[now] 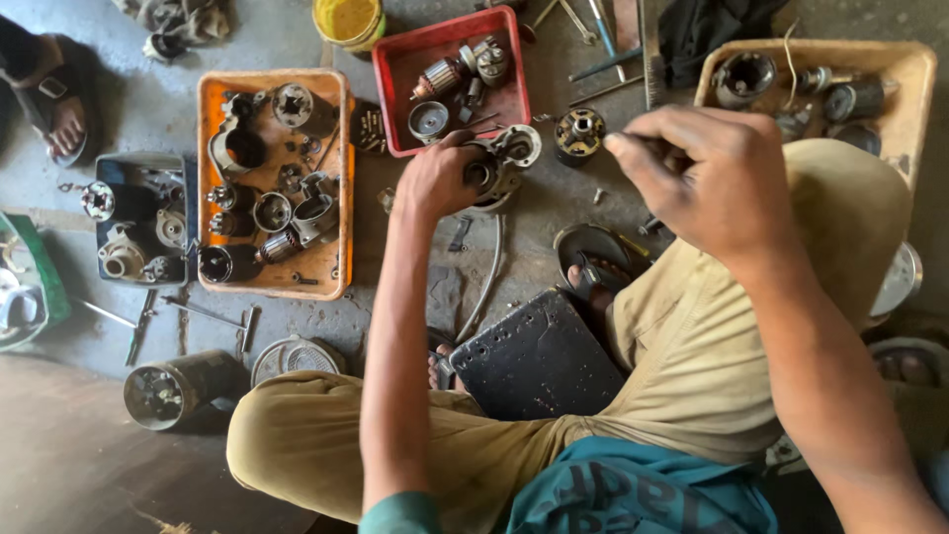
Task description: The person sits on the floor and uses a hammer and punch to drive a pin into a motor housing. They then apply grease to the housing and continue hammering the pin into place.
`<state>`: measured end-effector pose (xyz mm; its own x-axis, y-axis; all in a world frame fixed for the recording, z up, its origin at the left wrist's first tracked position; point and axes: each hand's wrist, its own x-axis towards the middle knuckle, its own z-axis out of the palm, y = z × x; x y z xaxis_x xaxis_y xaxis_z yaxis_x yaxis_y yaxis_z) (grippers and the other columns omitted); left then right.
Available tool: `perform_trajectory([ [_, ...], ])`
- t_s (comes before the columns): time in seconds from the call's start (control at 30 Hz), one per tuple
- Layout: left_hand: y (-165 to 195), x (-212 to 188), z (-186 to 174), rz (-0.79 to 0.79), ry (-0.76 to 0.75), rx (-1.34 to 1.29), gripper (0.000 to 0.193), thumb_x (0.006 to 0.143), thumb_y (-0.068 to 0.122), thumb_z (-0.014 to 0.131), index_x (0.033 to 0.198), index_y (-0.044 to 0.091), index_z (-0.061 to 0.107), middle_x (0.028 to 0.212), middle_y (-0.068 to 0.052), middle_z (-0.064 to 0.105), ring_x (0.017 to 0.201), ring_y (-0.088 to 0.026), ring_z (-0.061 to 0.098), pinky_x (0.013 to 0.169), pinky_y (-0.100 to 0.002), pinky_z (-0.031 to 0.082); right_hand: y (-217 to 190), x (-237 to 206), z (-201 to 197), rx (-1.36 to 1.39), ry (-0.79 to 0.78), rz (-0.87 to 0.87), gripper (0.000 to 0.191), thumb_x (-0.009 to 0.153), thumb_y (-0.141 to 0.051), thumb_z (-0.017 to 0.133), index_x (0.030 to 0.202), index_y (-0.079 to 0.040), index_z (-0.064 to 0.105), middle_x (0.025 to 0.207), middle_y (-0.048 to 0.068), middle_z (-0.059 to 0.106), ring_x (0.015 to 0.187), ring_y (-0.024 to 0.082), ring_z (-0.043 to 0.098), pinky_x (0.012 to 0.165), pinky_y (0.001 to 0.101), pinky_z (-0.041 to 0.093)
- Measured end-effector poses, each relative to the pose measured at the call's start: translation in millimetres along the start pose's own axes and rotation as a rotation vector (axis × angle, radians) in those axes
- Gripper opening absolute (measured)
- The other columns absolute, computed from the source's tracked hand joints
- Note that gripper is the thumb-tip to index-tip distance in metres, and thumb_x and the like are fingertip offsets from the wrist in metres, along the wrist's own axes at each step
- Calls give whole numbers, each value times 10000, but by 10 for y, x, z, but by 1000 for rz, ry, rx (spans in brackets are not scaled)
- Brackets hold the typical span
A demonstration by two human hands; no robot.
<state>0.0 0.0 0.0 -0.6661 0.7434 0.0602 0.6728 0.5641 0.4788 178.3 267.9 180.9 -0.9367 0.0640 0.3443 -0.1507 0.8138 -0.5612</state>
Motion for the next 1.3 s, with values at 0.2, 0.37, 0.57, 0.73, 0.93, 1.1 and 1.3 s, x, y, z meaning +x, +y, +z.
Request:
perform_trajectory([
  [0.2, -33, 124, 37, 38, -118, 270, 332, 736, 55, 725, 1010, 225, 803, 1135, -83, 682, 914, -354, 709, 752, -478, 567, 71, -6, -62, 8, 34, -117, 181, 1086, -197, 727, 1030, -32, 776, 976, 103, 777, 816, 169, 746, 695, 291, 567],
  [0.37, -8, 75, -18, 62, -74, 287, 286, 787, 59, 714, 1017, 210, 794, 1187, -72, 683, 908, -353, 712, 734, -472, 571, 48, -68, -217, 9, 34, -60, 190, 1070, -203, 740, 1040, -22, 788, 941, 115, 769, 742, 172, 720, 612, 286, 535],
  [0.57, -34, 66, -41, 166, -50, 271, 291, 762, 64, 716, 1009, 196, 794, 1266, -132, 659, 881, -359, 716, 709, -466, 574, 95, -178, -385, -38, 61, -28, 147, 1076, -106, 734, 1048, 34, 767, 911, 131, 749, 750, 169, 711, 659, 274, 519],
  [0.73, -13, 93, -34, 145, -111, 289, 247, 779, 37, 712, 977, 160, 793, 1283, -138, 659, 886, -358, 722, 738, -472, 575, 61, -234, -492, -88, 70, -56, 110, 1081, -44, 736, 1059, 63, 755, 921, 139, 739, 763, 162, 703, 665, 249, 505],
  [0.93, 63, 133, -16, 110, -73, 233, 217, 671, 5, 718, 884, 17, 754, 1275, -146, 667, 829, -398, 710, 744, -486, 570, 58, -211, -505, -124, 65, -41, 141, 1063, -61, 775, 1028, 75, 763, 914, 158, 739, 726, 178, 690, 616, 259, 489],
  [1.1, 66, 155, -3, 95, -66, 192, 164, 696, 22, 733, 858, -1, 746, 1216, -138, 683, 841, -405, 704, 752, -491, 568, 159, -288, -506, -136, 45, -16, 128, 1074, -63, 755, 1052, 63, 770, 886, 144, 742, 744, 175, 702, 630, 257, 504],
  [1.3, 52, 128, -3, 85, -110, 203, 179, 698, 73, 779, 869, 21, 769, 1215, -142, 673, 824, -392, 707, 723, -492, 564, 292, -392, -529, -151, 36, -55, 127, 1108, -65, 705, 1117, 54, 747, 982, 141, 739, 850, 165, 722, 738, 239, 552],
])
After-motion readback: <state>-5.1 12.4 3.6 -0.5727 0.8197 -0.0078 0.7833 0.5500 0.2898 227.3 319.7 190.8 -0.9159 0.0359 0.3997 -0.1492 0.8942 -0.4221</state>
